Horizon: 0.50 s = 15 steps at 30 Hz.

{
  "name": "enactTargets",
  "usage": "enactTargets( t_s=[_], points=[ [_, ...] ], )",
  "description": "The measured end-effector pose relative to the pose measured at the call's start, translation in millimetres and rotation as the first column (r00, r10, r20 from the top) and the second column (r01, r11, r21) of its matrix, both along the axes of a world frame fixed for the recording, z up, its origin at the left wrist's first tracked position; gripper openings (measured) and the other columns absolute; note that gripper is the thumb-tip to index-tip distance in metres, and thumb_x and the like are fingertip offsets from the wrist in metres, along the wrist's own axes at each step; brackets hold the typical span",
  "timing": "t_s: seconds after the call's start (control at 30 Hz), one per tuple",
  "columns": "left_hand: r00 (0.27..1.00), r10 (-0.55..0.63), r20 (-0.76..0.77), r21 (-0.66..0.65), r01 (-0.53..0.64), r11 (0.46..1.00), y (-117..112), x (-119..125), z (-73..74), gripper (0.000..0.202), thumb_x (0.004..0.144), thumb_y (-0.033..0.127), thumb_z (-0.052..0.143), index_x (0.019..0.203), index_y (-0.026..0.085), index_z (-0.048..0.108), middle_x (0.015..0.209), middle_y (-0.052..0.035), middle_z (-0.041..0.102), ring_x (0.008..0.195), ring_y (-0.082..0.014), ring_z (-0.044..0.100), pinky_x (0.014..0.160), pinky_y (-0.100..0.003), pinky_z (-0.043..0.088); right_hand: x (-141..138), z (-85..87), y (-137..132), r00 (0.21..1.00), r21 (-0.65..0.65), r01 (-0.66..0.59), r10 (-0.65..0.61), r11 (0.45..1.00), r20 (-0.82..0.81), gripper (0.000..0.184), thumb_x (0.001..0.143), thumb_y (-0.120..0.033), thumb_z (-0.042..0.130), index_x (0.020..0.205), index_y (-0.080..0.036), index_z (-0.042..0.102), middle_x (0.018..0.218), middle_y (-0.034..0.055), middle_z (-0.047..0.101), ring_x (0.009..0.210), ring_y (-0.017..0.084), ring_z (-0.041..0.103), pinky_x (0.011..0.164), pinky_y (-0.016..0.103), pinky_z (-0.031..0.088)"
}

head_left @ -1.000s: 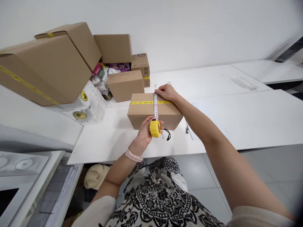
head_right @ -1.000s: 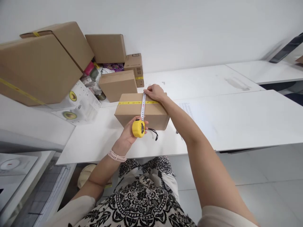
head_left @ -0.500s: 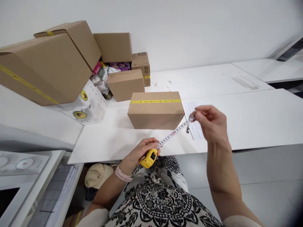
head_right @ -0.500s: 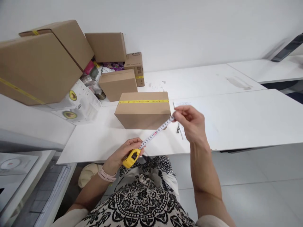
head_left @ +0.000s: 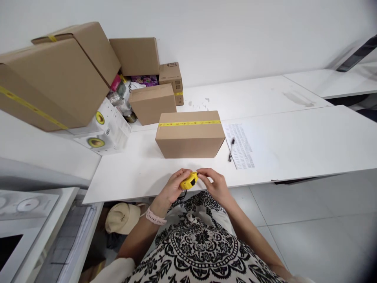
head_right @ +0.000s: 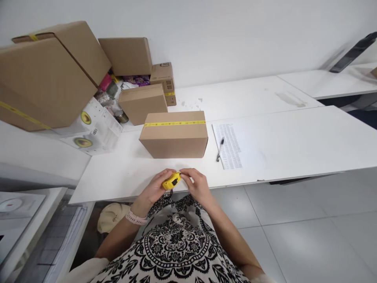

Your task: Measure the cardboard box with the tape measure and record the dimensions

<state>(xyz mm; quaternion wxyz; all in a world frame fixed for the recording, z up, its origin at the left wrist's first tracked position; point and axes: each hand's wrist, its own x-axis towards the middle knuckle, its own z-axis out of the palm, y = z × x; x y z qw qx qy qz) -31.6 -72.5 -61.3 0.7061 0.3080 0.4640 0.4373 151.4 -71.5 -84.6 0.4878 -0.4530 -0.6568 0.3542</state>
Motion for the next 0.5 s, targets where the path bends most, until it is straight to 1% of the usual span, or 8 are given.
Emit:
enactTargets(
  t_s=[0.1,0.17,0.23,0.3,0.33,0.4,0.47,0.5],
  points=[
    [0.999,0.040,-0.027,0.045,-0.039,0.998,2,6,-6.3,0.040,0.068,0.050,0.085,0.083,0.017,0.069,0.082,-0.0024,0.065,0.073,-0.0140,0.059,0.066,-0.023,0.046,-12,-6.8,-3,0.999,0.026,-0.024,0.023,0.999,0.040,0.027,0.099,-0.038,0.051,0.114,-0.031,0.072,0.103,0.0067,0.078,0.094,0.025,0.073,0.085,0.043,0.059],
    [0.989,0.119,-0.083,0.090,-0.112,0.990,5,3,-14.5,0.043,0.066,0.048,0.087,0.089,0.017,0.066,0.082,-0.0017,0.066,0.072,-0.0133,0.061,0.067,-0.024,0.047,2,-10.3,3,0.999,-0.028,0.023,-0.022,0.999,0.047,0.029,0.099,-0.041,0.050,0.117,-0.029,0.069,0.099,0.0068,0.078,0.088,0.024,0.074,0.080,0.041,0.059],
    [0.955,0.234,-0.183,0.168,-0.204,0.964,11,-5,-24.7,0.045,0.066,0.044,0.087,0.094,0.018,0.062,0.082,-0.0005,0.067,0.069,-0.0130,0.063,0.066,-0.024,0.048,30,-14.2,19,0.969,-0.087,0.236,-0.228,0.968,0.100,0.028,0.097,-0.046,0.051,0.107,-0.027,0.069,0.087,0.0064,0.076,0.077,0.024,0.072,0.072,0.039,0.057],
    [0.887,0.337,-0.315,0.279,-0.253,0.926,19,-16,-36.3,0.042,0.069,0.041,0.084,0.096,0.019,0.060,0.083,-0.0001,0.066,0.067,-0.0129,0.063,0.064,-0.024,0.049,63,-18.9,44,0.830,-0.071,0.529,-0.498,0.846,0.250,0.026,0.092,-0.048,0.054,0.091,-0.025,0.066,0.083,0.0070,0.074,0.077,0.025,0.070,0.075,0.039,0.054],
    [0.844,0.371,-0.388,0.335,-0.246,0.910,24,-22,-42.5,0.039,0.072,0.040,0.081,0.097,0.020,0.060,0.085,-0.0003,0.066,0.068,-0.0129,0.063,0.065,-0.025,0.049,78,-21.4,59,0.757,-0.073,0.611,-0.554,0.789,0.347,0.024,0.090,-0.046,0.055,0.088,-0.024,0.064,0.084,0.0075,0.074,0.080,0.026,0.069,0.079,0.040,0.052],
    [0.717,0.424,-0.553,0.437,-0.184,0.881,34,-34,-54.7,0.031,0.078,0.038,0.074,0.099,0.020,0.060,0.091,-0.0018,0.065,0.074,-0.0140,0.064,0.068,-0.026,0.051,101,-26.1,88,0.665,-0.132,0.681,-0.532,0.720,0.524,0.023,0.089,-0.043,0.055,0.093,-0.022,0.062,0.089,0.0090,0.074,0.085,0.027,0.068,0.080,0.039,0.049],
    [0.576,0.462,-0.675,0.495,-0.111,0.862,42,-43,-65.0,0.025,0.080,0.035,0.070,0.098,0.021,0.060,0.098,-0.0035,0.065,0.083,-0.0166,0.064,0.076,-0.029,0.052,110,-29.6,112,0.621,-0.180,0.674,-0.418,0.716,0.663,0.029,0.090,-0.046,0.055,0.103,-0.020,0.060,0.094,0.0110,0.073,0.089,0.028,0.067,0.081,0.039,0.047],
    [0.532,0.469,-0.705,0.506,-0.087,0.858,45,-47,-68.9,0.023,0.080,0.034,0.070,0.097,0.021,0.061,0.100,-0.0043,0.064,0.088,-0.0183,0.064,0.081,-0.031,0.052,110,-30.7,121,0.601,-0.194,0.657,-0.351,0.728,0.718,0.032,0.091,-0.047,0.055,0.107,-0.019,0.060,0.096,0.0125,0.073,0.091,0.029,0.067,0.081,0.039,0.046]
  ],
)
